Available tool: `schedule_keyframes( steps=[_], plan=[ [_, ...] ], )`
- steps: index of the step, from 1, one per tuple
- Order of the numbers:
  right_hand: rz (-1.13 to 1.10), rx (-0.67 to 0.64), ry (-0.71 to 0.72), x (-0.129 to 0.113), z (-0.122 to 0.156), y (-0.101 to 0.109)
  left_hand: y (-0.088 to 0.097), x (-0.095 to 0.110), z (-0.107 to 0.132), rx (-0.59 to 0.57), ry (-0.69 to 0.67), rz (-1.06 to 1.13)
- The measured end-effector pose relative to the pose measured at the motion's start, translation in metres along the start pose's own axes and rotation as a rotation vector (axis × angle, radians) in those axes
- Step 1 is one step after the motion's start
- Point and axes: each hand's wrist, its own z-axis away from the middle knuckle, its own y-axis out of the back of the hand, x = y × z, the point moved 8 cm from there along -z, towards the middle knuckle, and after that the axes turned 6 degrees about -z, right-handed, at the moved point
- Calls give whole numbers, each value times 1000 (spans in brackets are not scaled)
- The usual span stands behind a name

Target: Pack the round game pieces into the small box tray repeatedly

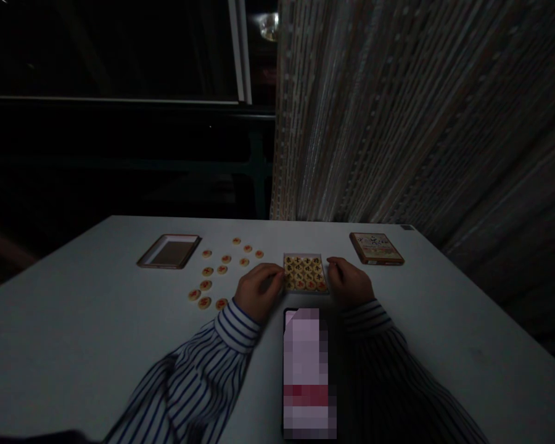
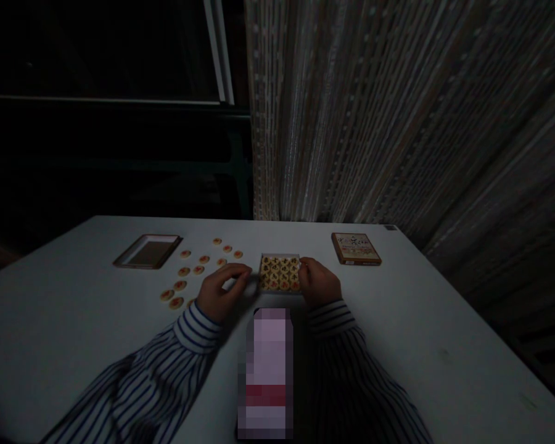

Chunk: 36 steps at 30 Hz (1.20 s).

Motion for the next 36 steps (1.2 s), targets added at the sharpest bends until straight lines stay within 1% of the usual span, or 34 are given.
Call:
schedule_keyframes(
  steps=[4, 6, 8, 10, 12, 15, 19, 21, 24, 29, 33, 36],
  plan=[
    [14, -14, 1, 1, 0, -2, 14, -11, -5, 6, 18, -26],
    [20, -3, -12, 2, 0, -2, 22, -20, -7, 11, 29, -46],
    [19, 0, -13, 3, 0, -3, 33, -31, -11, 44, 61, -71],
    [11, -1, -5, 3, 0, -3, 42, -44, -16, 38, 113, -85],
    [5, 1, 0, 4, 0, -4, 56, -56, -21, 68, 166, -90],
    [-8, 8, 3, 5, 0, -4, 73, -79, -25, 69, 290, -128],
    [-45, 6, 14, 1, -1, -4, 91, -107, -24, 28, 391, -194],
    [-71, -5, 20, -2, -2, -5, 98, -119, -20, 28, 427, -209],
    [-115, -11, 40, -8, -4, -5, 103, -134, -11, 33, 470, -221],
    [-146, -57, 98, -24, -11, -9, 99, -149, 0, -40, 463, -313],
    [-110, -147, 160, -50, -22, -16, 97, -155, 3, -100, 382, -392],
    [-83, -230, 246, -80, -31, -26, 94, -158, 5, -160, 321, -440]
  ],
)
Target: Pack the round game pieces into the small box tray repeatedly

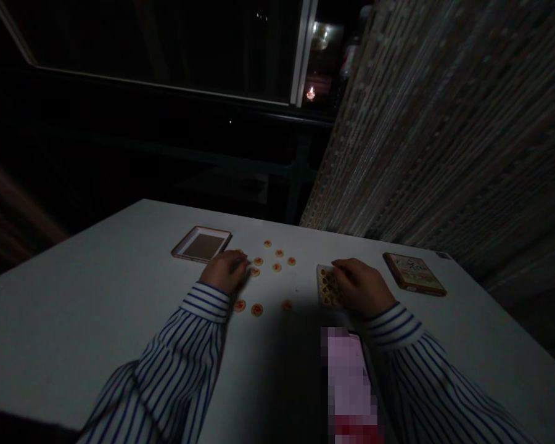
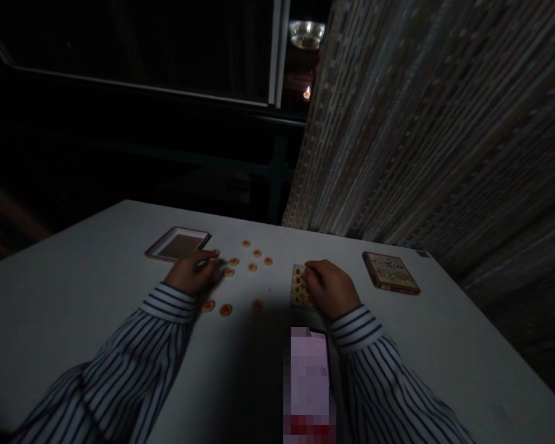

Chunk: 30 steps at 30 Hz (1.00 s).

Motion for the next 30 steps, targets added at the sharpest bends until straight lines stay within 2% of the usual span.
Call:
schedule_keyframes(
  steps=[5, 9, 13, 20, 30],
  plan=[
    [42, -139, 77, -41, -30, -25, -6, -1, 2, -42, -80, -84],
    [80, -323, 126, -67, -46, -60, -12, -2, 4, -59, -108, -137],
    [121, -423, 202, -88, -55, -91, -17, -1, 6, -97, -97, -165],
    [240, -566, 214, -106, -62, -130, -17, 2, 8, -133, -73, -170],
    [317, -612, 218, -116, -66, -155, -18, 3, 7, -158, -85, -160]
  ],
)
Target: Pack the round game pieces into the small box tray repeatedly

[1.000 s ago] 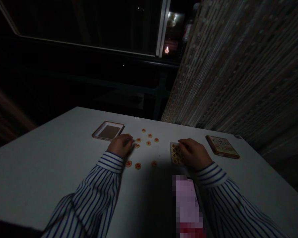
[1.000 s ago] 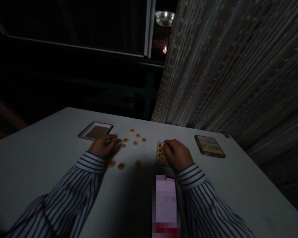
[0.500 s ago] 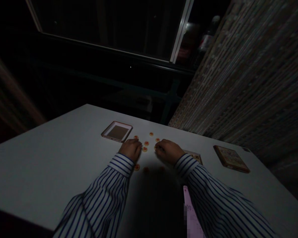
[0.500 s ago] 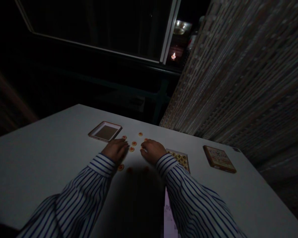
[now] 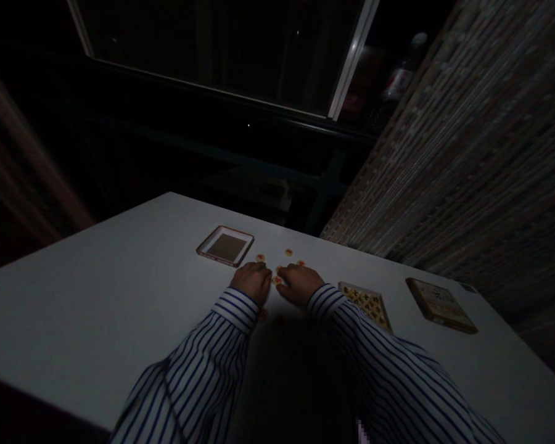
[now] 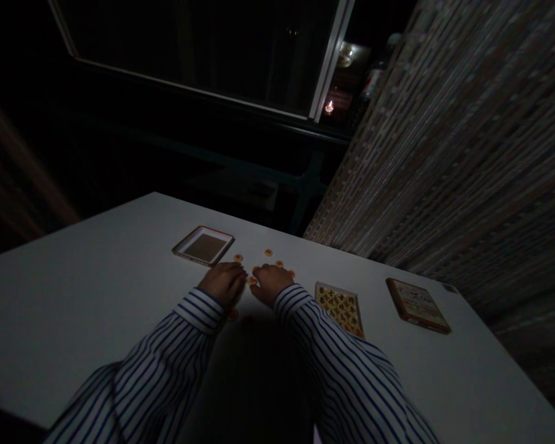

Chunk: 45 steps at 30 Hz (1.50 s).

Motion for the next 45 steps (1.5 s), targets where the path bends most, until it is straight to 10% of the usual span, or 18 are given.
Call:
schedule_keyframes(
  steps=[29, 45],
  plan=[
    [-44, 124, -10, -2, 9, 18, 3, 0, 0, 55, 39, 29],
    [-105, 200, 54, -5, 32, 35, -4, 2, 1, 102, 172, 621]
  ],
)
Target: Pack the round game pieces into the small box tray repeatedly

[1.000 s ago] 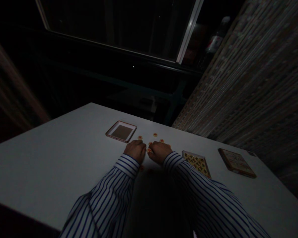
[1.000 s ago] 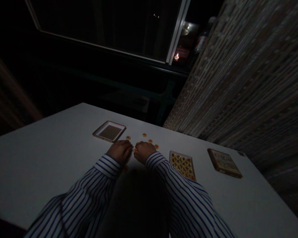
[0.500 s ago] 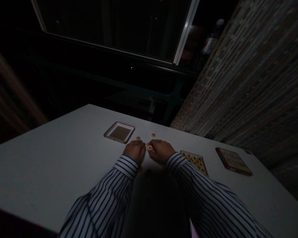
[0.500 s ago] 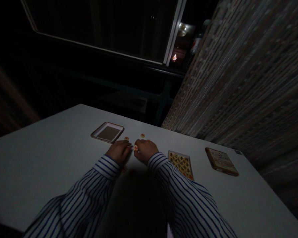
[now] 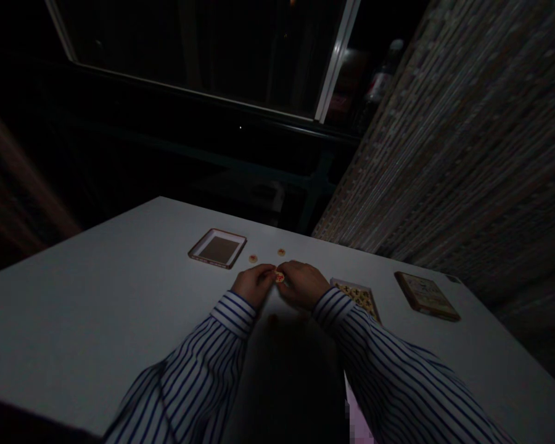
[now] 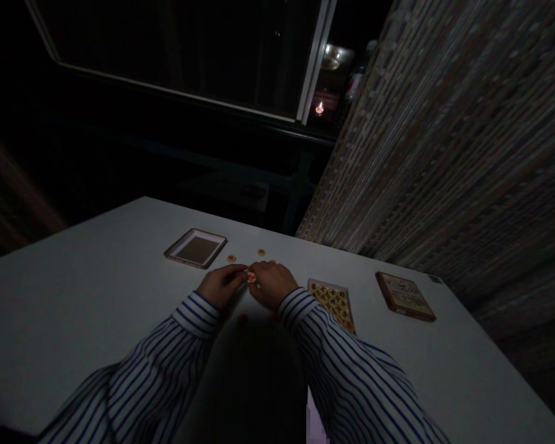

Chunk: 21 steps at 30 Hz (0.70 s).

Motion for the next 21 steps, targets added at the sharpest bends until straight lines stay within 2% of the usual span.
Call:
schedule_keyframes(
  steps=[6, 13, 21],
  plan=[
    [-9, 12, 16, 0, 7, 2, -6, -3, 0, -30, 24, 140],
    [-55, 39, 37, 2, 15, 8, -11, 6, 3, -83, 83, 342],
    [-128, 120, -2, 22, 34, 21, -11, 9, 7, -54, 139, 401]
  ],
)
